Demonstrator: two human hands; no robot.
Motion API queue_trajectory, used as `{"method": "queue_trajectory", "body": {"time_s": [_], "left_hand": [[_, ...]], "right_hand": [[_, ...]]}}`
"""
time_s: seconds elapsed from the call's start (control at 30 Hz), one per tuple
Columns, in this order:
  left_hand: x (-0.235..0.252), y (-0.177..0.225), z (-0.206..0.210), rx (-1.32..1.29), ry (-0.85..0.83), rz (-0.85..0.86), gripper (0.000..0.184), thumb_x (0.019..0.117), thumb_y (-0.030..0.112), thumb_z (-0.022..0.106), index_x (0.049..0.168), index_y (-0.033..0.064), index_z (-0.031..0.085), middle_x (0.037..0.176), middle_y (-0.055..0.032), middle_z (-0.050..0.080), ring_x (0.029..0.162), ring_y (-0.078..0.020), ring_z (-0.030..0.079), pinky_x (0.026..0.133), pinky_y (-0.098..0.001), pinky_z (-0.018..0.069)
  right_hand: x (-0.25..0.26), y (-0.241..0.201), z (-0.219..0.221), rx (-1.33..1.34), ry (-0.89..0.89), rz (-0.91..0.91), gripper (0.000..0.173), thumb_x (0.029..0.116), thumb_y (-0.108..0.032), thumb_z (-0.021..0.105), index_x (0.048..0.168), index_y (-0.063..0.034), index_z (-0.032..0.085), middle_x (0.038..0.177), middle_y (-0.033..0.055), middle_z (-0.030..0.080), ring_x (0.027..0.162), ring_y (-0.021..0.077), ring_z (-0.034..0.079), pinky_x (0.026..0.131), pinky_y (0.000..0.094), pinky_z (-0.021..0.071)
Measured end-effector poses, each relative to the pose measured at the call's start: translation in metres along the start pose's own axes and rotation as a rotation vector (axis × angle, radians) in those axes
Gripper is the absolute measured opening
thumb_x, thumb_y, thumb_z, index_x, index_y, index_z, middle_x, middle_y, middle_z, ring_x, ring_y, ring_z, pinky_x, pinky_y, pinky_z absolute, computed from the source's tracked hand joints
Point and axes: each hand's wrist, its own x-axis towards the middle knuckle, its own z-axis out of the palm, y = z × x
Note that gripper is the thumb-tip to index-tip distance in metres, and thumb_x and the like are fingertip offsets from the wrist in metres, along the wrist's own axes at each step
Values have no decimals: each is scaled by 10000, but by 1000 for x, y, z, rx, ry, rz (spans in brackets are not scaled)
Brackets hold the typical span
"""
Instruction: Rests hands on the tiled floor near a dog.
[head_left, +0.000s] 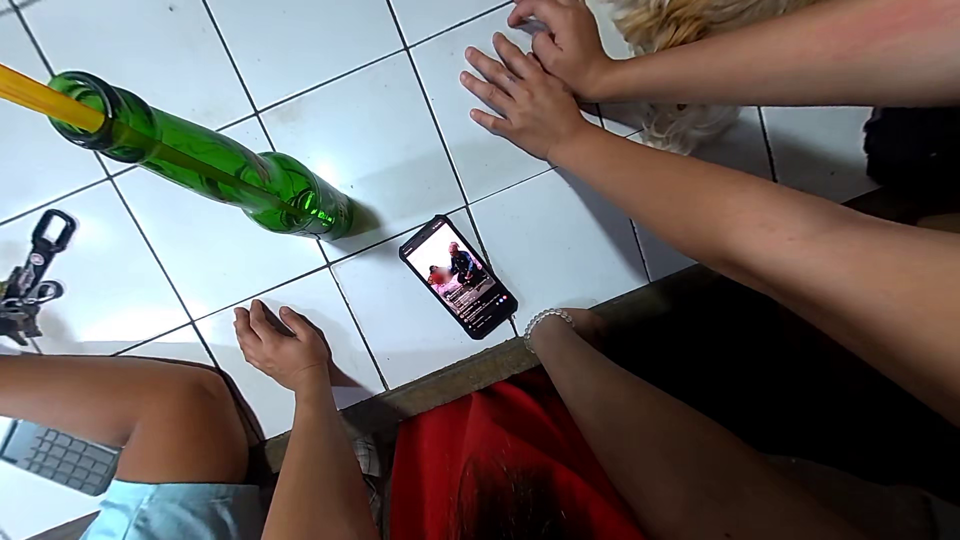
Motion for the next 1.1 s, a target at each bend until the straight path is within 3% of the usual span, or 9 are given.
{"method": "queue_trajectory", "body": {"time_s": [0.67, 1.1], "left_hand": [[0, -3, 2, -5, 7, 2, 505, 1051, 296, 451, 1472, 25, 517, 1584, -228, 407, 1492, -386, 357, 1220, -497, 248], [0, -4, 3, -4, 18, 7, 513, 1048, 303, 449, 1479, 31, 510, 1590, -222, 400, 1495, -381, 353, 1220, -492, 245]], "right_hand": [[0, 1, 0, -159, -22, -59, 530, 1052, 51, 293, 1570, -45, 353, 1694, 164, 192, 1556, 395, 182, 1238, 523, 246], [0, -1, -2, -150, -32, -39, 531, 1056, 36, 284, 1575, -61, 347, 1703, 130, 179, 1565, 355, 174, 1247, 493, 238]]}}
